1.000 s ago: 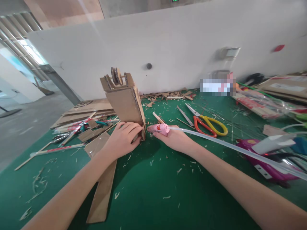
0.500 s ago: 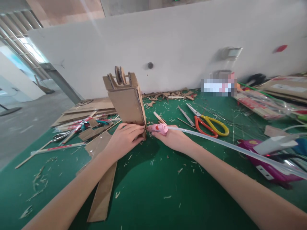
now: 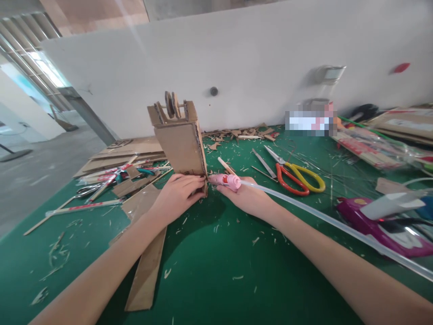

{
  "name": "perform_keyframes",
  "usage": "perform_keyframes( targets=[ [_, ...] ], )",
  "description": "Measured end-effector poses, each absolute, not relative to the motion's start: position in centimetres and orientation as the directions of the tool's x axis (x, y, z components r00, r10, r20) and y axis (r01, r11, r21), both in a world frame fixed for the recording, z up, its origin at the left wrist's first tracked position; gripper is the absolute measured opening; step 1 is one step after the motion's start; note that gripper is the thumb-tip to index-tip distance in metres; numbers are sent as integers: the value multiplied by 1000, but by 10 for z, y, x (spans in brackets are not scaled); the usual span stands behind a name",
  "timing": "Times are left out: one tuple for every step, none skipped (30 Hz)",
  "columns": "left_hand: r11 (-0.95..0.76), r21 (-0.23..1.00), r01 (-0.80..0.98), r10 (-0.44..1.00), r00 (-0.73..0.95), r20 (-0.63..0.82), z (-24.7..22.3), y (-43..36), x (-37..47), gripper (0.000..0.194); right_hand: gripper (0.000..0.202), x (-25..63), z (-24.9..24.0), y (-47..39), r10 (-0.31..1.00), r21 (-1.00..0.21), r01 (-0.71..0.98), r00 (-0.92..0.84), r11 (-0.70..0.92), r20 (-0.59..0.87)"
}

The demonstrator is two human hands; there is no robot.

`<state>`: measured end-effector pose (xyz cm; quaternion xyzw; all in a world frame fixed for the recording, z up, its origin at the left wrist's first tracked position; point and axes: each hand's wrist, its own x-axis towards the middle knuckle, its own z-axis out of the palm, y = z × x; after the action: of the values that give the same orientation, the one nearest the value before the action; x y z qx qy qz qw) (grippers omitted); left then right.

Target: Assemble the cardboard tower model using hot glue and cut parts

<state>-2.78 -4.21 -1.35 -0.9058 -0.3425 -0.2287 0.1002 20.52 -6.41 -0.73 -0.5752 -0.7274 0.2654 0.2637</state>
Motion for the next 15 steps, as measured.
perform_keyframes(
  targets=[
    [-746,-21,665,576,661,481,-13,-42,-28,25,38,205,-7,-65,978,-694,694,-196,193,77],
    [-747,-17,665,578,661,479,-13,-43,-27,25,37,205,-6,-66,976,-696,689,-199,203,88],
    [-747,-14,665,578,660,480,-12,-43,-27,25,36,205,-5,-66,972,-694,685,-206,224,110],
    [-746,-13,665,579,659,480,-12,-44,-27,25,35,205,-4,-67,966,-690,679,-218,251,137],
    [-746,-11,666,581,658,479,-11,-44,-26,24,34,204,-3,-68,958,-687,670,-233,282,166],
    [-745,-9,667,582,657,479,-10,-45,-26,24,33,204,-3,-69,951,-686,660,-242,305,190],
    [-745,-5,668,585,656,476,-10,-45,-26,23,32,204,-3,-69,949,-691,652,-242,314,203],
    [-745,-1,667,588,656,474,-10,-46,-25,23,33,204,-3,-70,951,-700,644,-235,308,202],
    [-745,4,667,589,654,474,-9,-46,-25,23,33,203,-3,-70,956,-712,638,-222,292,193],
    [-746,10,666,589,653,476,-10,-46,-25,23,33,203,-3,-70,961,-721,636,-208,274,182],
    [-746,14,665,589,651,479,-10,-46,-25,23,33,203,-3,-70,965,-723,640,-200,262,172],
    [-747,17,664,588,649,483,-10,-45,-25,23,31,203,-3,-70,966,-716,650,-195,256,169],
    [-748,18,663,586,648,487,-11,-45,-26,23,30,202,-3,-70,967,-702,666,-190,252,167],
    [-749,19,662,584,647,490,-11,-45,-26,23,29,202,-3,-70,970,-688,684,-185,243,160],
    [-750,20,661,584,647,490,-12,-44,-26,23,30,202,-3,-69,974,-679,699,-175,224,141]
  ],
)
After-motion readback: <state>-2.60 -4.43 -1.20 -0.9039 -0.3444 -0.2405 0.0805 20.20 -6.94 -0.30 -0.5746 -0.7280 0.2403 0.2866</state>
